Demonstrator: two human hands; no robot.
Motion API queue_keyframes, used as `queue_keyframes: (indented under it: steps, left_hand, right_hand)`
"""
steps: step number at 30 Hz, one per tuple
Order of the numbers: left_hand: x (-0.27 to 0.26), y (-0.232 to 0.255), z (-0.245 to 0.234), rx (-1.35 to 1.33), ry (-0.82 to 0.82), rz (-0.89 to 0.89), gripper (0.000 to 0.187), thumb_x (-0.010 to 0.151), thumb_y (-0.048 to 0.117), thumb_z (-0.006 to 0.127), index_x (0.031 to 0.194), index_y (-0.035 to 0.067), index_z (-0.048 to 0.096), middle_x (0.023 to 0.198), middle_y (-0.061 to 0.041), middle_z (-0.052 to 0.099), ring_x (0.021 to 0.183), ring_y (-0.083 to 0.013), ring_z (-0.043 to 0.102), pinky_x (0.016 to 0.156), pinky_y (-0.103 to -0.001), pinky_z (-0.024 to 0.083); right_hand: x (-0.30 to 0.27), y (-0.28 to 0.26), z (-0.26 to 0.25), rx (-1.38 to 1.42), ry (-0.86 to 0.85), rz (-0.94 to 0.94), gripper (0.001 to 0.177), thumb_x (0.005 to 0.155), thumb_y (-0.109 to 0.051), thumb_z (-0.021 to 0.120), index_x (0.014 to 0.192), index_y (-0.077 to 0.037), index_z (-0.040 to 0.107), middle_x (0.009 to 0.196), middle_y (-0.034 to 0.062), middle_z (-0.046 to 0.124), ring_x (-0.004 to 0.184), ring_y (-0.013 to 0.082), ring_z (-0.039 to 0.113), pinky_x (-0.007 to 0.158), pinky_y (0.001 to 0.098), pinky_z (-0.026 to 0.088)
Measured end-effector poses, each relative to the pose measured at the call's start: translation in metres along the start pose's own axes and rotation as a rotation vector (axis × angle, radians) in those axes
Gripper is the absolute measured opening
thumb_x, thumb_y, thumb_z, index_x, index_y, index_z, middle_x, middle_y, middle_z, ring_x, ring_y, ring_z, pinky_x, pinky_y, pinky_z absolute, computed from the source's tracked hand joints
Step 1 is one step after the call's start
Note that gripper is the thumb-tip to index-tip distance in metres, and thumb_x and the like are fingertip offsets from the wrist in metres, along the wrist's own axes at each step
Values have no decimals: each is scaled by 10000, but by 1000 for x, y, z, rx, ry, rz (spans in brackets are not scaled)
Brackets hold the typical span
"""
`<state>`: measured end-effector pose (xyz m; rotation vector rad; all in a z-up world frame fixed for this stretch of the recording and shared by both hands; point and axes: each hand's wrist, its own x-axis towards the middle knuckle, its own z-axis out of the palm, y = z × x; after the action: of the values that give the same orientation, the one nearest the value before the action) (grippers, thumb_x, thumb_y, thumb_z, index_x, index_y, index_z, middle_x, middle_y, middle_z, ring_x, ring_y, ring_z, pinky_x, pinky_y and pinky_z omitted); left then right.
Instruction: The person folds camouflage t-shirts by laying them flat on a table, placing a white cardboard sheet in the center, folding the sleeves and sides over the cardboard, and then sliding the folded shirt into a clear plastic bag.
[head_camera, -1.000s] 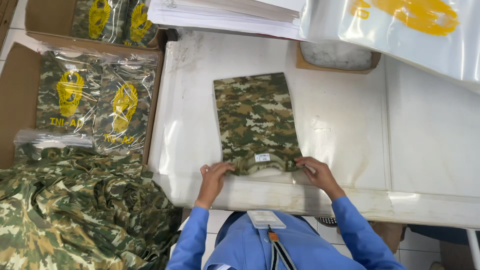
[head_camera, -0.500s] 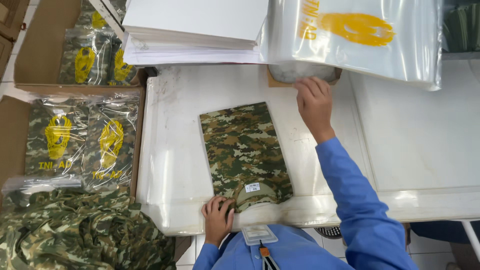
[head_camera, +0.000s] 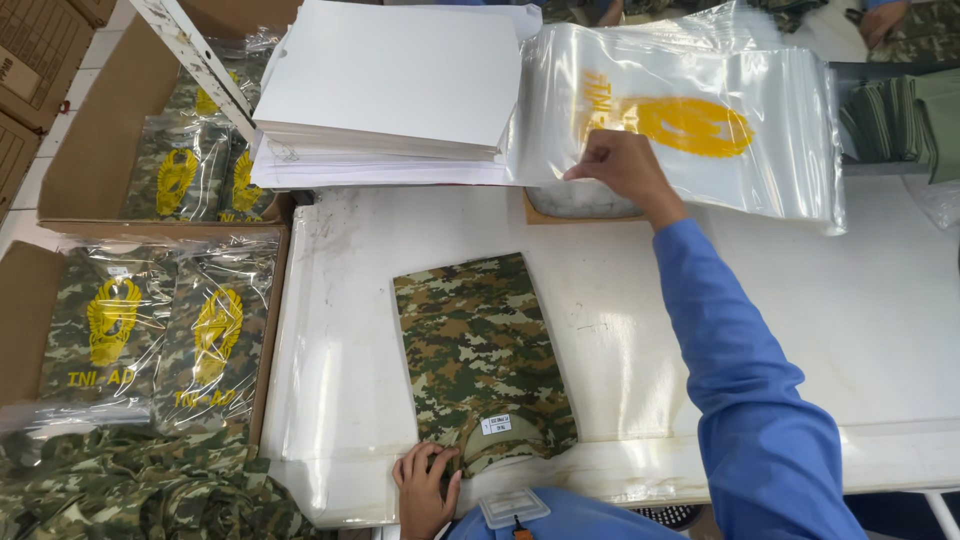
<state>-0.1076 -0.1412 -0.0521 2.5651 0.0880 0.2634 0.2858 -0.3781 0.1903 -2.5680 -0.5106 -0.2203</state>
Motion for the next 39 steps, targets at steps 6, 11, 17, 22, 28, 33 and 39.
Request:
queue_keyframes:
  steps: [6,11,17,22,28,33,39]
  left_hand:
    - [9,4,-2,-148,35,-107,257,804,338,412,915,240,622,958,47,539,1025,-145,444,841,-328,229]
    - [63,43,-27,-548,32,-164,358,846,371,354,1000,164,602,1003,-5,623,997,-184,535,885,-345,319]
    - [124,90,-35,-1517,-397,-371,861,782,661,283,1330,-2,234,1294,-302,324,1174,-427,347,910,-498,347]
    - [119,75,-14,-1424,-397,-739,516,806,313,512,1263,99,403,910,-113,607,618,-200,631,487,-285,526]
    - [101,-2,-27,-1130,-714,-644,628,814,42,485,1360,177,207,836,-153,606,597,-203,640,488,-267,538]
    - [123,-48,-48,-691,-725,-575,493,755,81,582,1230,135,462,1059,-169,556,758,-191,566,534,-262,514]
    - [157,-54,-46,43,-203,-429,224,892,195,390,1090,276,459,892,-48,650,874,-310,601,777,-397,438]
  right_hand:
    - [6,31,-3,1014,551,349,284,807,-243,569,635,-190,350,818,-9,627,743,164,685,530,189,404]
    - [-71,-36,4,151,232,-563,132,899,-128,458,776,-83,441,1229,111,489,1251,327,322,1044,385,137]
    - [-186,-75,64,197,-39,-563,245,867,-342,443,692,-174,474,1328,-21,363,1285,237,155,1038,477,116]
    - [-255,-96,90,507,-451,-203,162,858,-323,465,865,-176,532,1229,33,454,1208,266,288,936,462,275]
    - [-257,30,153,408,-144,524,356,820,-326,543,1114,-139,472,1091,127,540,914,276,582,763,377,475]
    - [-259,79,164,-68,-36,684,626,769,-352,635,1254,-64,363,1188,186,373,1081,337,396,857,438,360]
    - [-283,58,183,-58,-57,531,368,765,-371,634,996,-128,481,1151,111,386,1031,312,402,840,416,332]
